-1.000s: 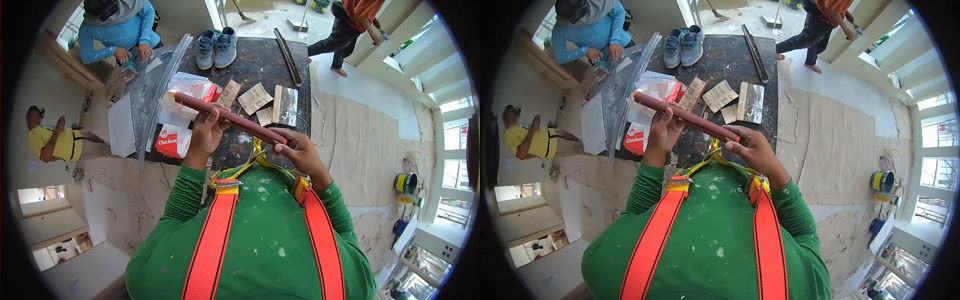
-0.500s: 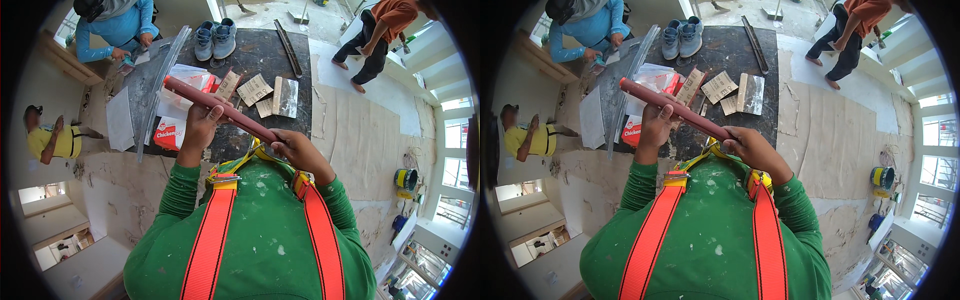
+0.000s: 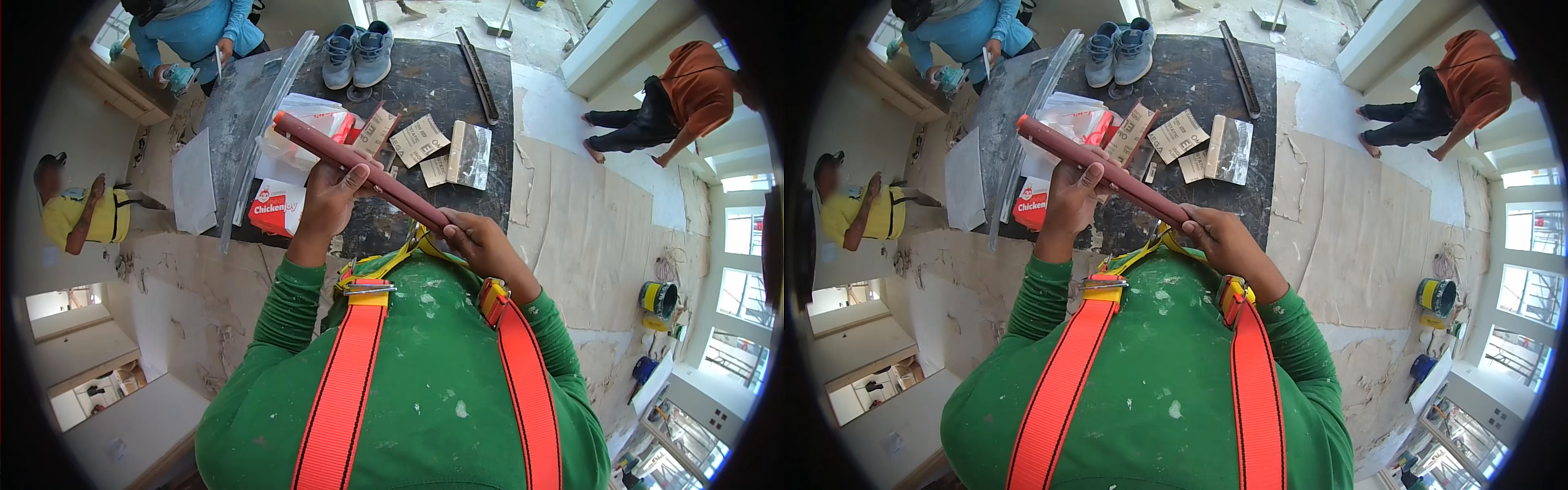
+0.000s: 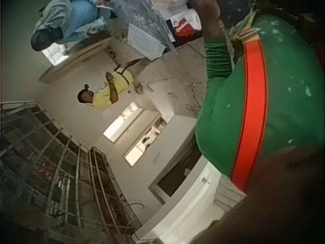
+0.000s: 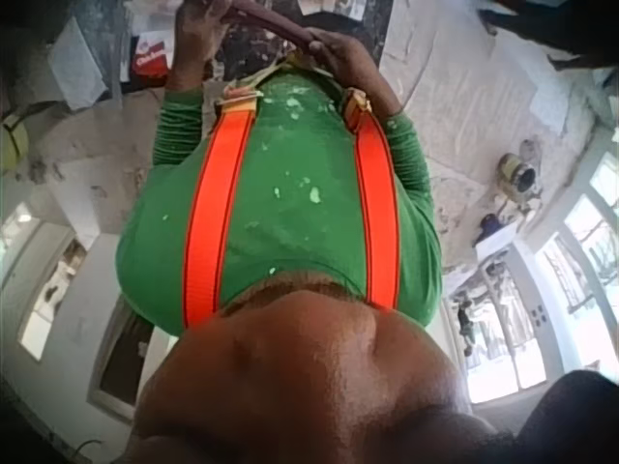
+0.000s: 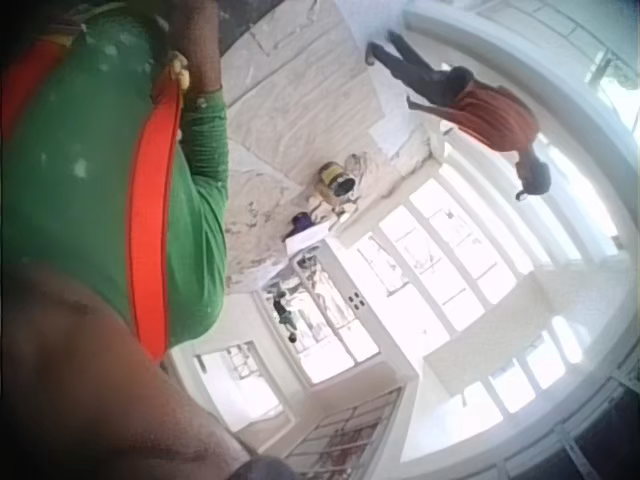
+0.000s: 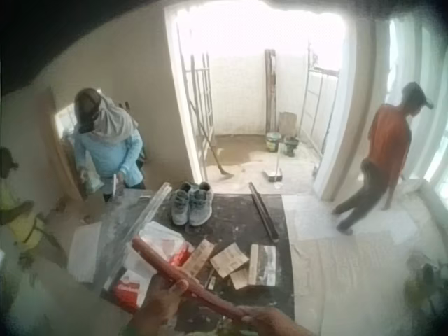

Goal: The person assembles a red pipe by inserting a small metal piece into one end and then inserting a wooden dowel into the other end. The person then picks up a plastic bag and walks through a doorway.

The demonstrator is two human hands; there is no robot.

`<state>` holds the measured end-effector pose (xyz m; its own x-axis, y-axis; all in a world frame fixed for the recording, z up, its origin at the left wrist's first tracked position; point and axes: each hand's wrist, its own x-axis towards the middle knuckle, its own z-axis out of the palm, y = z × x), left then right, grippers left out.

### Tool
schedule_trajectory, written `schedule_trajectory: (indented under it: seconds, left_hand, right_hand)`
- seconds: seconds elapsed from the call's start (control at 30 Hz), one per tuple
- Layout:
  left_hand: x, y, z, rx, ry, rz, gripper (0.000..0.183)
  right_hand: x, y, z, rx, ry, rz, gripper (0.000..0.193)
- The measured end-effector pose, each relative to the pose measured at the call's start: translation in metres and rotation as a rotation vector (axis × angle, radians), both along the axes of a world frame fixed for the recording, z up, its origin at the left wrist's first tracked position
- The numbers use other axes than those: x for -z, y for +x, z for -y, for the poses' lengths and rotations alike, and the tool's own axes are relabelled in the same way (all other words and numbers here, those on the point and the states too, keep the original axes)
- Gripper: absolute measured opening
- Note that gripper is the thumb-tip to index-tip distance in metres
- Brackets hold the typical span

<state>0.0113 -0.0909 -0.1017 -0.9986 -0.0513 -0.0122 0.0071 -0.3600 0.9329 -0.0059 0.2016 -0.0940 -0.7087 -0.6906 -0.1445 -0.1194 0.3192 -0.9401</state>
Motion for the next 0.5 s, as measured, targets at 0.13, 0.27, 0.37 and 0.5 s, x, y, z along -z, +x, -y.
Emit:
schedule_trajectory:
  seconds: [0.13, 0.27, 0.37, 0.5]
  left_hand:
    - [0.001, 0.000, 0.000, -0.005, 0.007, -0.007, 0.029]
    - [0.001, 0.000, 0.002, -0.021, 0.002, -0.003, 0.033]
    - [-0.001, 0.000, 0.003, -0.013, 0.005, 0.002, 0.032]
    - [0.002, 0.000, -0.001, -0.035, 0.025, 0.017, 0.026]
  right_hand:
    - [-0.002, 0.000, 0.003, 0.036, 0.033, -0.006, 0.032]
    - [0.010, 0.004, 0.001, 0.059, -0.141, 0.140, 0.035]
    - [0.008, 0.006, -0.004, 0.072, -0.321, 0.301, 0.037]
    - [0.012, 0.004, -0.005, 0.049, -0.208, 0.272, 0.037]
